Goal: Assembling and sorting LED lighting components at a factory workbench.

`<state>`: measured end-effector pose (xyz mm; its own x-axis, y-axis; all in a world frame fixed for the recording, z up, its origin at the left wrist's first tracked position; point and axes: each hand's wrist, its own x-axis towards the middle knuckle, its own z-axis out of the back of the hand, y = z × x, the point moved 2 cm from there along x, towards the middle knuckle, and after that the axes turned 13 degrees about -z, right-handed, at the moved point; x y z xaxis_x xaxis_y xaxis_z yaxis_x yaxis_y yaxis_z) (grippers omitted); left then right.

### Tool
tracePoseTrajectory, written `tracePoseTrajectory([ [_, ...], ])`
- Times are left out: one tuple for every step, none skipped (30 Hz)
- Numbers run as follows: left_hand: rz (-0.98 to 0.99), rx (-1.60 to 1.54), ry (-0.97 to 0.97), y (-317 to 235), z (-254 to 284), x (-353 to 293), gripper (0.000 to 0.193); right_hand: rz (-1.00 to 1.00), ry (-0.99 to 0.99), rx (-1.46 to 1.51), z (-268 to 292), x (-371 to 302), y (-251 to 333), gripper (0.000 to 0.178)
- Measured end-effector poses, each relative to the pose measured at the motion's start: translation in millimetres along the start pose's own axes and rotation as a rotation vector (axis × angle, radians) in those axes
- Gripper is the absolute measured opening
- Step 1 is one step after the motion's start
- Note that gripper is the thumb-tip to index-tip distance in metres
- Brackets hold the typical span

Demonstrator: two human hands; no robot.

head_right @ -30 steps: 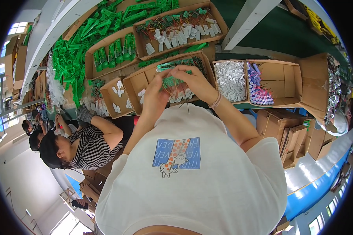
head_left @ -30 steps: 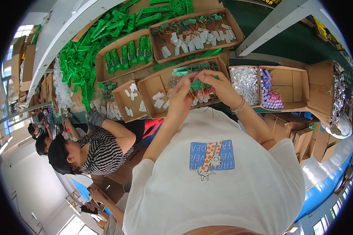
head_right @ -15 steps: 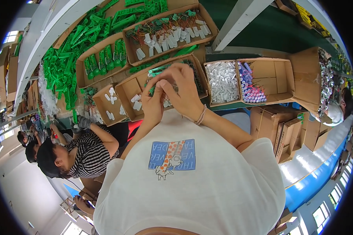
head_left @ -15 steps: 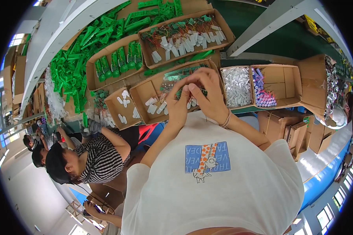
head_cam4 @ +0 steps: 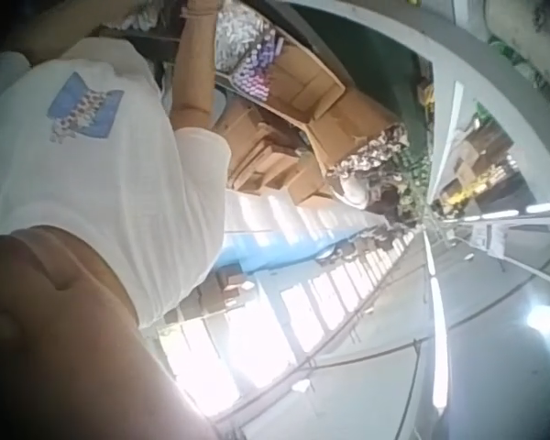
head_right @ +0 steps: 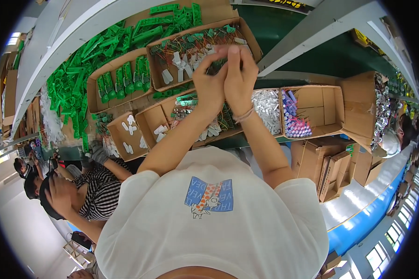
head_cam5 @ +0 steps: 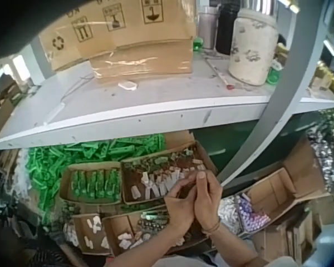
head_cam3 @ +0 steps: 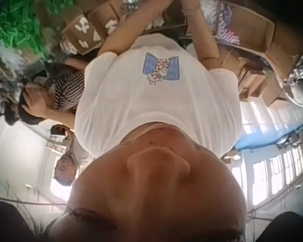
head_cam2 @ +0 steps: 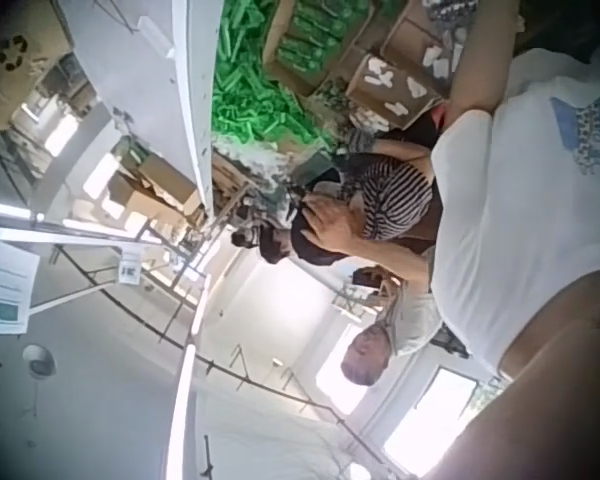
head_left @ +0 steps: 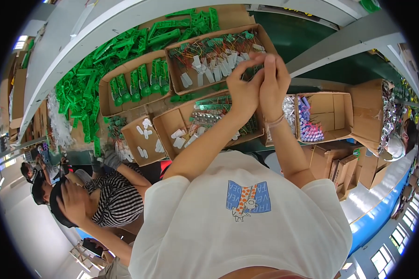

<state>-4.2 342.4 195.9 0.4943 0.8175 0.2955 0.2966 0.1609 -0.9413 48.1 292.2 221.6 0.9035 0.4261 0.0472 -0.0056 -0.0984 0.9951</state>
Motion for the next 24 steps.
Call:
tracePoseTrajectory([
  [0.058, -0.09, -0.059, 12, -10, 14, 0.021, -0.026, 0.033, -0.006, -3, 22, -1, 0.027],
  [0.112, -0.179, -0.122, 23, -18, 32, 0.019, -0.051, 0.07, -0.01, -6, 47, -5, 0.027],
  [0.183, -0.318, -0.092, 44, -22, 53, 0.028, -0.146, 0.186, 0.001, -9, 79, -21, 0.024],
  [0.255, -0.459, -0.057, 64, -24, 75, 0.037, -0.241, 0.297, 0.012, -9, 115, -39, 0.023],
  [0.376, -0.468, 0.083, 82, -21, 104, 0.037, -0.414, 0.437, 0.072, -7, 152, -60, 0.024],
  [0.511, -0.479, 0.233, 93, -13, 120, 0.036, -0.598, 0.558, 0.135, 5, 184, -86, 0.028],
  [0.644, -0.173, 0.312, 86, -20, 120, 0.031, -0.503, 0.275, -0.211, 61, 212, -124, 0.032],
  [0.729, 0.166, 0.312, 81, 11, 134, 0.027, -0.352, 0.13, -0.541, 64, 203, -129, 0.065],
  [0.349, 0.142, 0.228, 124, 67, 146, 0.048, -0.128, 0.001, -0.852, 43, 200, -113, 0.1],
  [-0.03, 0.134, 0.151, 156, 124, 147, 0.075, 0.129, 0.085, -0.61, 15, 176, -106, 0.062],
  [-0.043, 0.075, -0.046, 134, 151, 117, 0.065, 0.331, 0.122, -0.372, 11, 139, -114, 0.026],
  [0.059, -0.091, -0.165, 103, 172, 88, 0.051, 0.195, 0.223, -0.439, 7, 94, -116, 0.022],
  [0.046, -0.045, -0.258, 104, 199, 56, 0.034, 0.075, 0.322, -0.509, 4, 50, -117, 0.017],
  [0.059, 0.051, -0.243, 105, 223, 18, 0.025, -0.134, 0.511, -0.403, 6, 12, -137, 0.015],
  [0.129, 0.196, -0.25, 105, 248, -22, 0.021, -0.087, 0.644, -0.572, -3, -23, -135, 0.018],
  [0.262, 0.451, -0.186, 105, 266, -58, 0.018, -0.04, 0.749, -0.642, -6, -51, -149, 0.02],
  [0.399, 0.366, -0.206, 103, 270, -87, 0.019, 0.013, 0.851, -0.71, -6, -72, -170, 0.023],
  [0.536, 0.281, -0.229, 102, 273, -114, 0.02, 0.018, 0.853, -0.704, -4, -84, -186, 0.023],
  [0.525, 0.299, -0.228, 102, 276, -138, 0.021, 0.126, 0.836, -0.783, -4, -94, -197, 0.025],
  [0.512, 0.317, -0.23, 99, 275, -153, 0.023, 0.239, 0.817, -0.86, -8, -99, -198, 0.027],
  [0.5, 0.323, -0.243, 99, 274, -162, 0.023, 0.253, 0.825, -0.849, -7, -97, -199, 0.027],
  [0.46, 0.374, -0.142, 97, 271, -169, 0.022, 0.22, 0.848, -0.815, -5, -93, -195, 0.029],
  [0.422, 0.425, -0.036, 88, 262, -172, 0.021, 0.182, 0.866, -0.783, -4, -90, -185, 0.031],
  [0.415, 0.429, -0.043, 81, 253, -174, 0.021, 0.066, 0.929, -0.729, -2, -87, -176, 0.031],
])
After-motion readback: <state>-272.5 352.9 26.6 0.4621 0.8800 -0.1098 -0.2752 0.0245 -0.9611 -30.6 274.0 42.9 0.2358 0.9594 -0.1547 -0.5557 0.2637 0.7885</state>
